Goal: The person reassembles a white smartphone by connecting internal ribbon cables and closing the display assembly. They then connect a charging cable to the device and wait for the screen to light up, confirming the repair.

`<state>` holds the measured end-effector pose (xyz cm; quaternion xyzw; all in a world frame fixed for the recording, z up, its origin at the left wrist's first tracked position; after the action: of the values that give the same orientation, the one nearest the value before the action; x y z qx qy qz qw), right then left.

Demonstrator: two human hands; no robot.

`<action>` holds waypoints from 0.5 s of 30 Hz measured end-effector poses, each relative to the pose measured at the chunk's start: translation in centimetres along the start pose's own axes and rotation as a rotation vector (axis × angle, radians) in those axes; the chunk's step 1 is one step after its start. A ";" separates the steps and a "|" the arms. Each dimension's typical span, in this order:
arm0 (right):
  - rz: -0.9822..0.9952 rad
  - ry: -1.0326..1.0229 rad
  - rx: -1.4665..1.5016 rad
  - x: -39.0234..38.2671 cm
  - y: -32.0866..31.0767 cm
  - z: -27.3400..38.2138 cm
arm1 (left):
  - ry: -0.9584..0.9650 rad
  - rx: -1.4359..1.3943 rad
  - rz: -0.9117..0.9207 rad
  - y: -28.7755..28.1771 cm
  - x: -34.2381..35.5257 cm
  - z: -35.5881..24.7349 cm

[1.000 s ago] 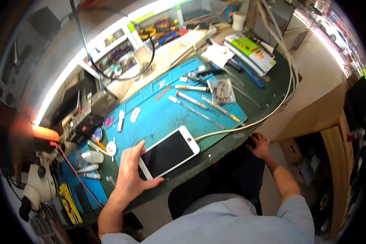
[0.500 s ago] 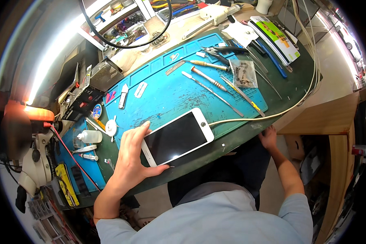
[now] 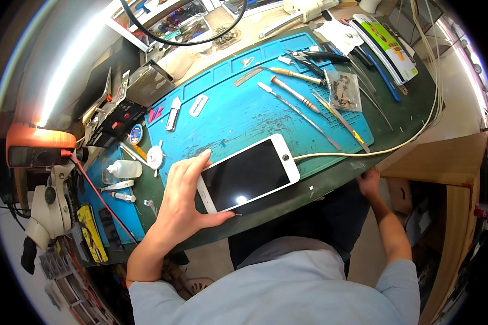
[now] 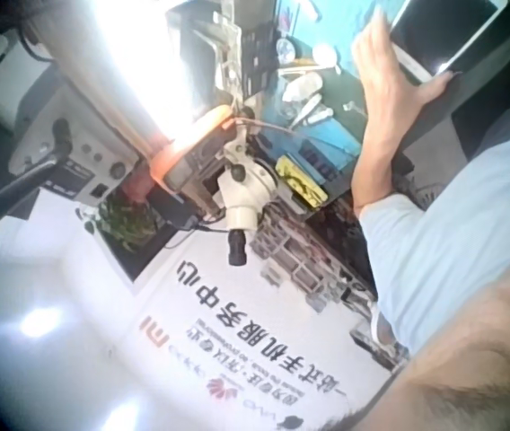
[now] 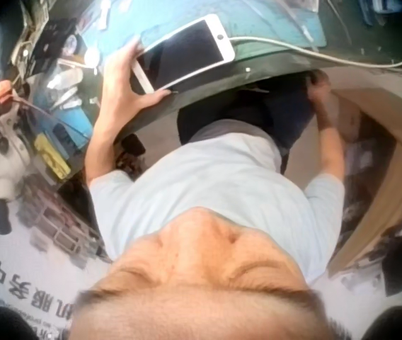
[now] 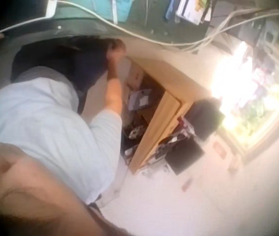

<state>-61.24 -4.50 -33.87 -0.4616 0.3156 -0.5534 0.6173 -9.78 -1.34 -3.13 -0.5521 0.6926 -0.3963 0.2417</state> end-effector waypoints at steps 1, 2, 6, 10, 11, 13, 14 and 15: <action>0.027 0.017 -0.013 0.3 -0.2 0.4 | 0.002 0.002 0.000 0.0 0.0 0.1; 0.035 0.033 -0.006 0.3 0.2 0.4 | 0.002 0.006 0.001 -0.1 -0.1 0.0; 0.040 0.066 -0.023 0.3 0.5 -0.2 | 0.029 0.009 -0.001 -0.1 0.2 -0.1; 0.006 0.067 -0.036 0.2 0.6 -0.2 | 0.033 0.002 -0.004 -0.1 0.2 -0.2; 0.010 0.073 -0.031 0.2 0.5 -0.2 | 0.035 -0.003 -0.004 -0.1 0.3 -0.1; 0.020 0.080 -0.014 0.3 0.5 0.0 | 0.033 -0.006 -0.004 -0.1 0.2 -0.2; 0.020 0.088 -0.016 0.4 0.5 0.1 | 0.036 0.000 -0.007 -0.2 0.2 -0.2; 0.022 0.097 -0.018 0.3 0.4 0.3 | 0.039 0.003 -0.009 -0.1 0.2 -0.2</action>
<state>-60.72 -4.74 -34.07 -0.4361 0.3553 -0.5654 0.6032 -9.92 -1.48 -2.86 -0.5469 0.6941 -0.4091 0.2275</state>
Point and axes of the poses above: each hand's wrist, its own x-axis towards the middle knuckle, its own y-axis out of the palm, z = x × y, the point moved 1 cm from there along x, towards the middle knuckle, and after that the axes turned 5 degrees about -y, right-handed, at the moved point
